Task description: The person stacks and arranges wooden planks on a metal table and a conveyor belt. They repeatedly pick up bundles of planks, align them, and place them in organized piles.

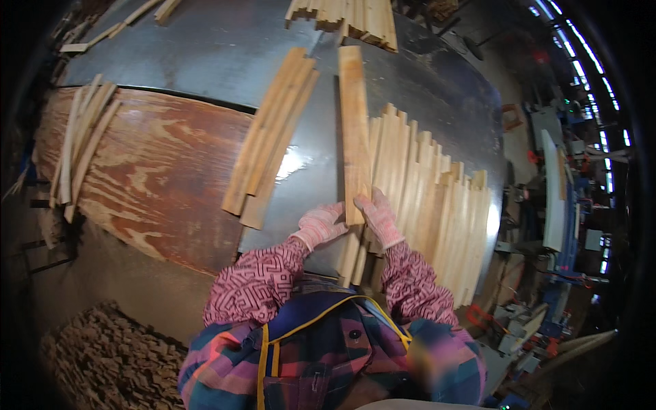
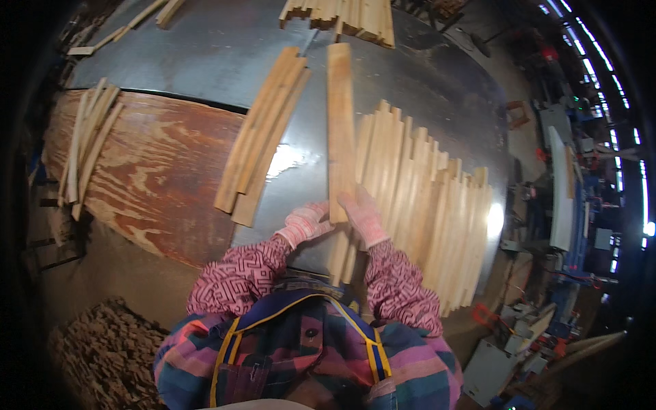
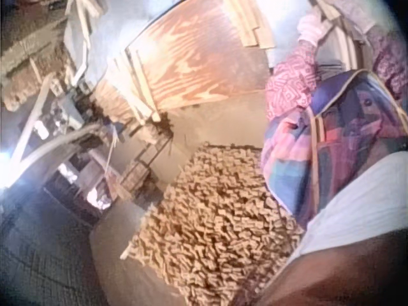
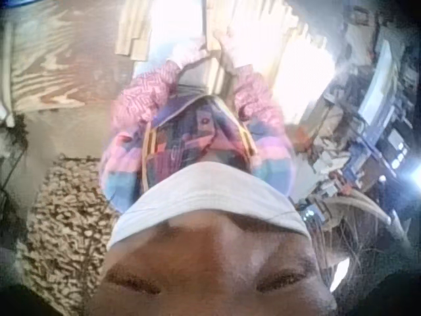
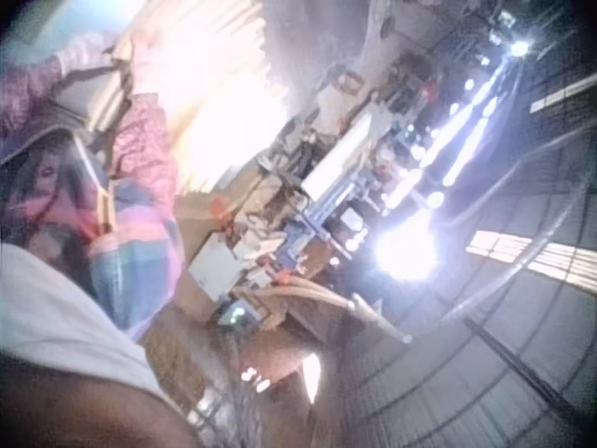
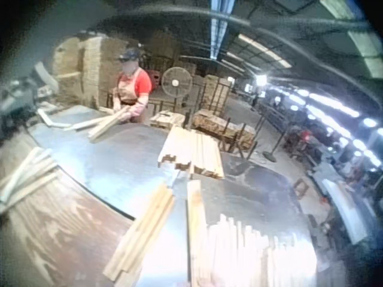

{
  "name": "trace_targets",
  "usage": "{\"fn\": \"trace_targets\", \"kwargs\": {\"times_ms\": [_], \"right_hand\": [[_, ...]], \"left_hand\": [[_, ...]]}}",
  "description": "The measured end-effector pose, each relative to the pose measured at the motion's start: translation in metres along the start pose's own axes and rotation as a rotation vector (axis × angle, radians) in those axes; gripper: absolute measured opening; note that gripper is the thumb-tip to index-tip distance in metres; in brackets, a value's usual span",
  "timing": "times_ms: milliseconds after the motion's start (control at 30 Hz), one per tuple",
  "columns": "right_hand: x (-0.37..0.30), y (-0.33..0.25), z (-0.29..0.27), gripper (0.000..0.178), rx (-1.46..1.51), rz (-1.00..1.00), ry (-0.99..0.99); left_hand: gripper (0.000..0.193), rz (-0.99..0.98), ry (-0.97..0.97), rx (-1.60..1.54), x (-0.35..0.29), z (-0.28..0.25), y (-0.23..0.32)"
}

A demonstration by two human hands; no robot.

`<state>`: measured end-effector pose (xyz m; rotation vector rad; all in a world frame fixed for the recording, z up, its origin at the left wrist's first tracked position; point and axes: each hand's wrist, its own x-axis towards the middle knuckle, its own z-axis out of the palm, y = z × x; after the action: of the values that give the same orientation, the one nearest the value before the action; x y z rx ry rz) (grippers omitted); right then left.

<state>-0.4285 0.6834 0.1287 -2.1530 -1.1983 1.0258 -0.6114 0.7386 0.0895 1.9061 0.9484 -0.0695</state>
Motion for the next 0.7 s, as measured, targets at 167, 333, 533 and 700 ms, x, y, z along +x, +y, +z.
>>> {"fn": "trace_targets", "kwargs": {"times_ms": [167, 333, 533, 700], "right_hand": [[0.092, -0.178, 0.062, 0.062, 0.016, -0.212, -0.204], [0.175, -0.295, 0.103, 0.094, -0.157, -0.279, 0.058], [0.123, -0.163, 0.112, 0.077, -0.438, -0.404, 0.162], [0.04, 0.015, 0.048, 0.087, -0.971, 0.038, 0.184]], "left_hand": [[0.07, -0.284, 0.677, 0.4, -0.045, -0.078, -0.066], [0.108, -0.564, 0.572, 0.326, -0.018, -0.087, -0.099], [0.115, -0.583, 0.345, 0.377, -0.017, -0.111, -0.085], [0.121, -0.7, 0.228, 0.265, -0.018, -0.147, -0.079]]}}
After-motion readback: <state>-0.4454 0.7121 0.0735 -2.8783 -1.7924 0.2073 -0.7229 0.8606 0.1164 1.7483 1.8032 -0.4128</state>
